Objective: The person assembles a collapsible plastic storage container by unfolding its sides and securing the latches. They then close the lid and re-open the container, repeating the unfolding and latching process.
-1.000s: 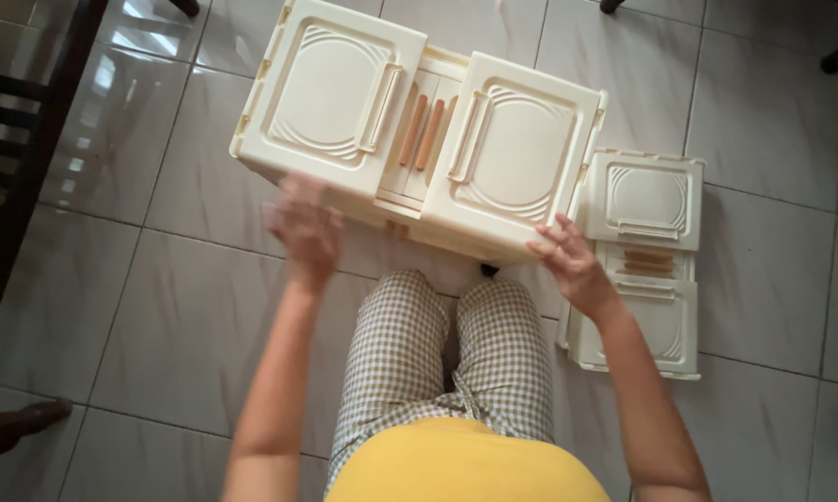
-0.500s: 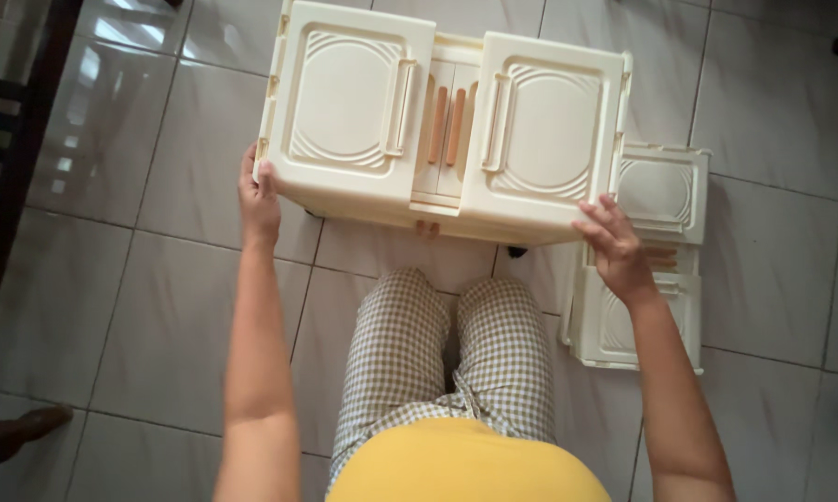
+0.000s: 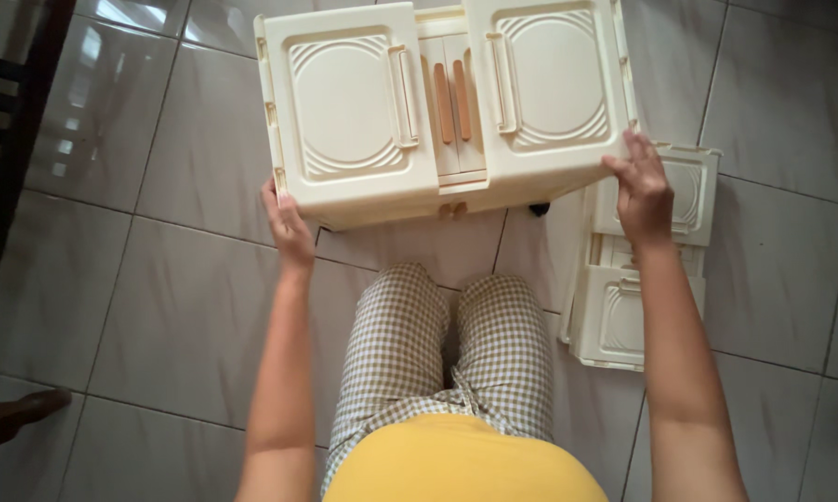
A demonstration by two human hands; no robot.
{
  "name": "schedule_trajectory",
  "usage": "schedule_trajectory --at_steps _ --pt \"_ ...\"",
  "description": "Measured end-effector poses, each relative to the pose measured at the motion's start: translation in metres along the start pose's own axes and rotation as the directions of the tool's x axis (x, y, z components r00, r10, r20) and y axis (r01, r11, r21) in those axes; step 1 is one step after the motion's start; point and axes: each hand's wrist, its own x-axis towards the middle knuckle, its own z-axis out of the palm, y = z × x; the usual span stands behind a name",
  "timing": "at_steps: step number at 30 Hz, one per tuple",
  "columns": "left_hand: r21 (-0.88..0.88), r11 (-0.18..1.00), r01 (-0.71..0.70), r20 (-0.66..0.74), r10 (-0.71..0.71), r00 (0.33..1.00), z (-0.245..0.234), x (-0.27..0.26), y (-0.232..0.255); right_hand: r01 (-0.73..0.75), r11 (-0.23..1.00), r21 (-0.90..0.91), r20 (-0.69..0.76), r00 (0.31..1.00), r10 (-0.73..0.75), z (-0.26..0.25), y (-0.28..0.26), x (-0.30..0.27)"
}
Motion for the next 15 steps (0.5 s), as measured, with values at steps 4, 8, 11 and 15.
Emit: schedule_trajectory --at_steps 4,8,11,15 --pt "-0.083 0.996 -0.022 -0.019 0.02 1.0 0.012 -0.018 0.011 -0.052 0.987 -0.153 -0.09 0.995 0.039 0.009 -0.002 0.009" --pt "-0.097 0.995 0.02 -0.002 -0.02 1.0 0.024 -0.03 0.023 -0.216 0.939 -0.268 -0.014 0.975 0.22 0.011 -0.013 0.008" --pt "-0.08 0.996 0.046 0.023 -0.044 0.999 0.036 -0.043 0.031 -0.393 0.91 -0.133 0.123 0.905 0.408 0.014 -0.024 0.002" --pt "-0.2 0.977 0.074 0.133 -0.048 0.99 0.061 -0.069 0.044 -0.467 0.848 0.252 0.257 0.877 0.406 0.035 -0.051 -0.017"
